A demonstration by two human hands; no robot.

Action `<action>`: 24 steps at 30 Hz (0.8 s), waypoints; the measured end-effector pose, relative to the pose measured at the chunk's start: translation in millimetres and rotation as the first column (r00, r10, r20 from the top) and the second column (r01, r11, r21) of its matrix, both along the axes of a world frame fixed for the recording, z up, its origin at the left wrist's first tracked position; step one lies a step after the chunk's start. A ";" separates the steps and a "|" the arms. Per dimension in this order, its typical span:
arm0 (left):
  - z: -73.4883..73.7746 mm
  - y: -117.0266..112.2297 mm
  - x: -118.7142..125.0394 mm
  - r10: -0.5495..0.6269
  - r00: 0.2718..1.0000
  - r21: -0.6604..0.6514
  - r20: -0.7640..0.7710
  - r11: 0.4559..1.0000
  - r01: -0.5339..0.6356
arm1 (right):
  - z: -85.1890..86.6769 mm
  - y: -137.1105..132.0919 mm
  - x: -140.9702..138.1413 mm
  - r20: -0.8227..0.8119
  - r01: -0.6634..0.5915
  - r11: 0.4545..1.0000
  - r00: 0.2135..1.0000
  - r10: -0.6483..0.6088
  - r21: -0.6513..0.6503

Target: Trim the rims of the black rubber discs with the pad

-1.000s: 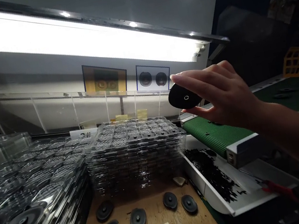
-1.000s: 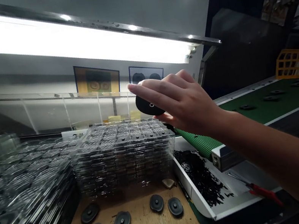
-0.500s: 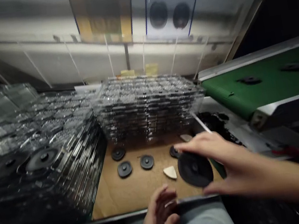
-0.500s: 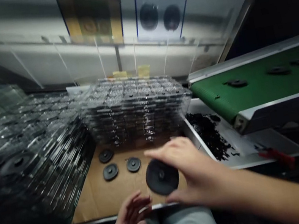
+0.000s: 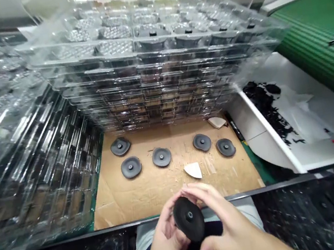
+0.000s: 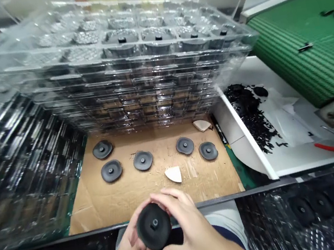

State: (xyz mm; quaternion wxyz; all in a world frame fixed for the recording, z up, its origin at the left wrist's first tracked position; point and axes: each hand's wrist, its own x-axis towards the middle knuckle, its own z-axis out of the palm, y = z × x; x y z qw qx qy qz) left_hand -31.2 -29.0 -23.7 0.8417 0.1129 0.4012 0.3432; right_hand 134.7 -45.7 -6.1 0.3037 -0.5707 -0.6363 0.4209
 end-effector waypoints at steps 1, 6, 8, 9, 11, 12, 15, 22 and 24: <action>0.7 7.1 -0.9 0.027 0.999 -0.015 0.037 1.000 -0.027 | -5.8 7.6 4.5 0.075 0.039 0.997 0.996 -0.045 0.074; -2.3 44.8 0.7 0.195 0.966 -0.055 0.172 0.981 -0.188 | -67.4 35.7 26.3 0.315 0.262 0.918 0.881 -0.353 0.297; -1.8 58.8 4.6 0.222 0.961 -0.061 0.166 0.975 -0.215 | -91.2 37.6 29.4 0.320 0.271 0.919 0.877 -0.358 0.287; -0.5 65.1 7.0 0.228 0.962 -0.065 0.152 0.973 -0.221 | -99.0 37.3 30.2 0.317 0.269 0.919 0.879 -0.357 0.289; 3.3 75.9 12.5 0.242 0.963 -0.091 0.117 0.968 -0.232 | -104.8 36.9 31.5 0.299 0.264 0.918 0.887 -0.352 0.295; 5.2 80.3 15.2 0.255 0.962 -0.101 0.103 0.964 -0.244 | -102.9 38.0 32.5 0.287 0.261 0.919 0.893 -0.346 0.297; 7.3 88.6 22.1 0.311 0.947 -0.101 0.080 0.948 -0.303 | -82.5 49.0 34.3 0.228 0.252 0.925 0.919 -0.321 0.286; 4.2 87.9 30.5 0.411 0.911 -0.039 0.029 0.911 -0.410 | -9.6 84.4 7.4 0.045 0.173 0.926 0.979 -0.199 0.335; 6.8 85.4 31.6 0.392 0.920 -0.082 -0.002 0.917 -0.391 | 1.0 86.0 -0.8 0.046 0.094 0.933 0.992 -0.117 0.346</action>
